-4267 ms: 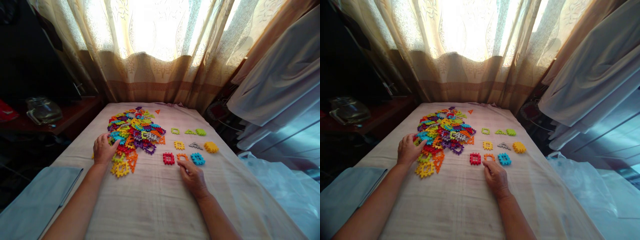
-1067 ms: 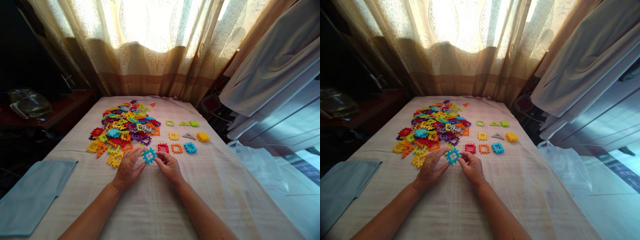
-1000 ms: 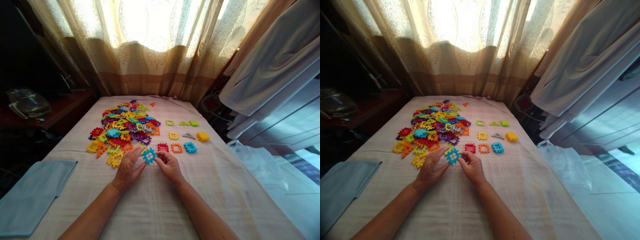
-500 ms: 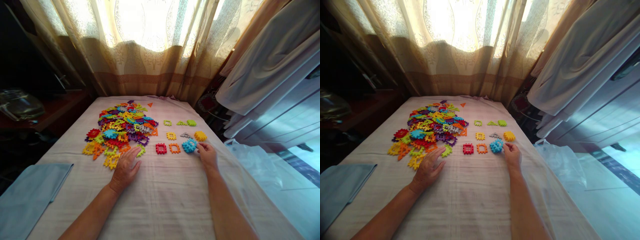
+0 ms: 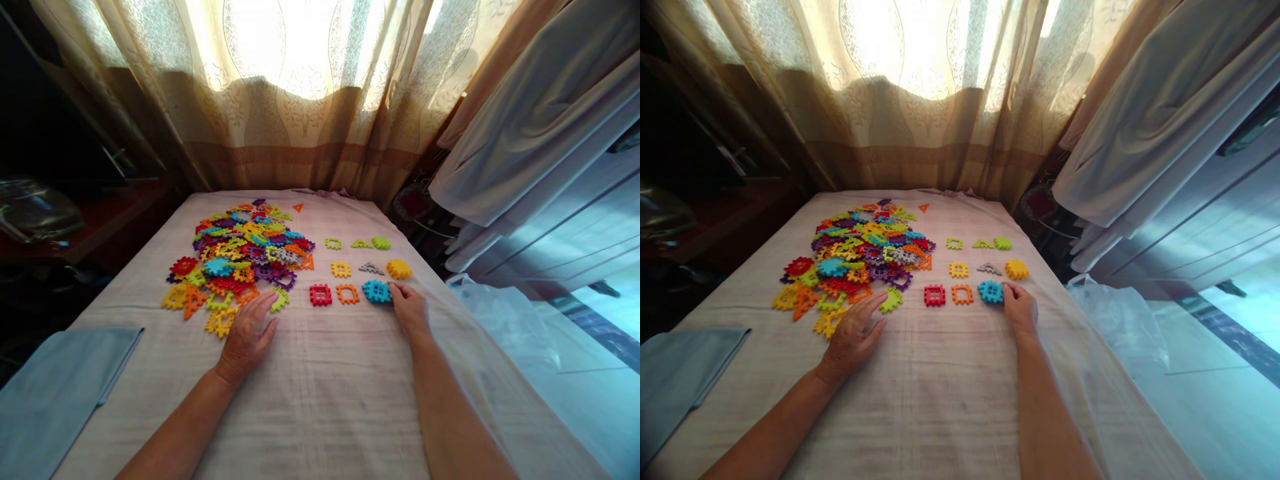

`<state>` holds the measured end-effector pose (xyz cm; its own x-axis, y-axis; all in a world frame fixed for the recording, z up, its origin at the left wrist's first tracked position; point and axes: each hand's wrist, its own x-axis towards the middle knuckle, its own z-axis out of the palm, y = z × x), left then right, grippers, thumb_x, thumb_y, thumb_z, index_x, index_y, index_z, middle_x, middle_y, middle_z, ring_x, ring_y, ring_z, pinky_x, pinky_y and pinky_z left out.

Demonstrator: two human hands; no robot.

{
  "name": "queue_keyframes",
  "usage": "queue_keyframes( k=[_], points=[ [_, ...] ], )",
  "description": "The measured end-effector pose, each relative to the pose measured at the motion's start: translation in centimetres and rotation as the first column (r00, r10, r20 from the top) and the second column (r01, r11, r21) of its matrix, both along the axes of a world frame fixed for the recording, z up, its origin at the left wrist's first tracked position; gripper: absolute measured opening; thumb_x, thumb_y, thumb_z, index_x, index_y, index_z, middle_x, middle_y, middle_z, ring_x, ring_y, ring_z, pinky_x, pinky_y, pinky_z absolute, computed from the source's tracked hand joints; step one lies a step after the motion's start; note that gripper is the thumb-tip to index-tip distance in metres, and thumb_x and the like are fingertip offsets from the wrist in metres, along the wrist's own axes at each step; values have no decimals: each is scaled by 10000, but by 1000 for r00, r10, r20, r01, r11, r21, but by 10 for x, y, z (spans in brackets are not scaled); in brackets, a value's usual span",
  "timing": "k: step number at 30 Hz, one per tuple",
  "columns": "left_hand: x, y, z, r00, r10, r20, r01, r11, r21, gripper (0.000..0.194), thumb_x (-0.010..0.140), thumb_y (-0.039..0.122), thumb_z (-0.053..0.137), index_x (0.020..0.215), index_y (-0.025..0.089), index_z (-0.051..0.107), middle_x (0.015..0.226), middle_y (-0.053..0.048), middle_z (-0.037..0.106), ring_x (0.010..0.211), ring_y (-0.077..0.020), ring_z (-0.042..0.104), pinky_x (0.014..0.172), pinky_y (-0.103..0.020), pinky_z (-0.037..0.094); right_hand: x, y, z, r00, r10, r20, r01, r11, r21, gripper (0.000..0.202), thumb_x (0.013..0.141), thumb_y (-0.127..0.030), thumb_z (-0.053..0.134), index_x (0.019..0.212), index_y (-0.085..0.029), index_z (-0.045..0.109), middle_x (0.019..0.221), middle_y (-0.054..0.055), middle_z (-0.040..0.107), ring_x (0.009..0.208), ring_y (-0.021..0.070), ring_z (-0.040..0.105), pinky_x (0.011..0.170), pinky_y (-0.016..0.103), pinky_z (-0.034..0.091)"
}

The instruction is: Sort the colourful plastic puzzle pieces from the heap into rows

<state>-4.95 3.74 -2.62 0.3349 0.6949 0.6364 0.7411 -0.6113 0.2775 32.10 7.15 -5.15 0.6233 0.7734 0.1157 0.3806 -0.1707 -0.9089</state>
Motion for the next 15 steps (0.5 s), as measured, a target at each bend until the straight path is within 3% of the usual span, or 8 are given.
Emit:
queue_keyframes(
  k=[6,9,15],
  points=[
    [0,0,1,1000,-9,5,9,1000,-6,430,902,210,510,1329,227,460,1265,-107,623,1183,-233,584,1007,-450,493,-5,-5,11,998,-6,56,12,996,-94,494,724,-510,539,1001,-141,714,934,107,729,769,239,656,736,357,514],
    [0,0,1,1000,-8,9,8,1000,-14,442,899,204,513,1337,229,459,1274,-103,619,1190,-234,580,1012,-451,490,-12,-14,26,978,62,201,-25,983,-184,544,700,-566,586,1027,-140,675,1003,123,694,772,224,646,731,347,507],
    [0,0,-1,1000,-13,18,14,1000,-14,444,899,203,513,1339,231,458,1271,-105,621,1183,-231,584,1011,-452,491,-39,-31,53,802,203,562,65,905,-420,683,715,-671,597,1199,-191,559,1174,131,570,1006,278,608,794,374,484]
  ],
)
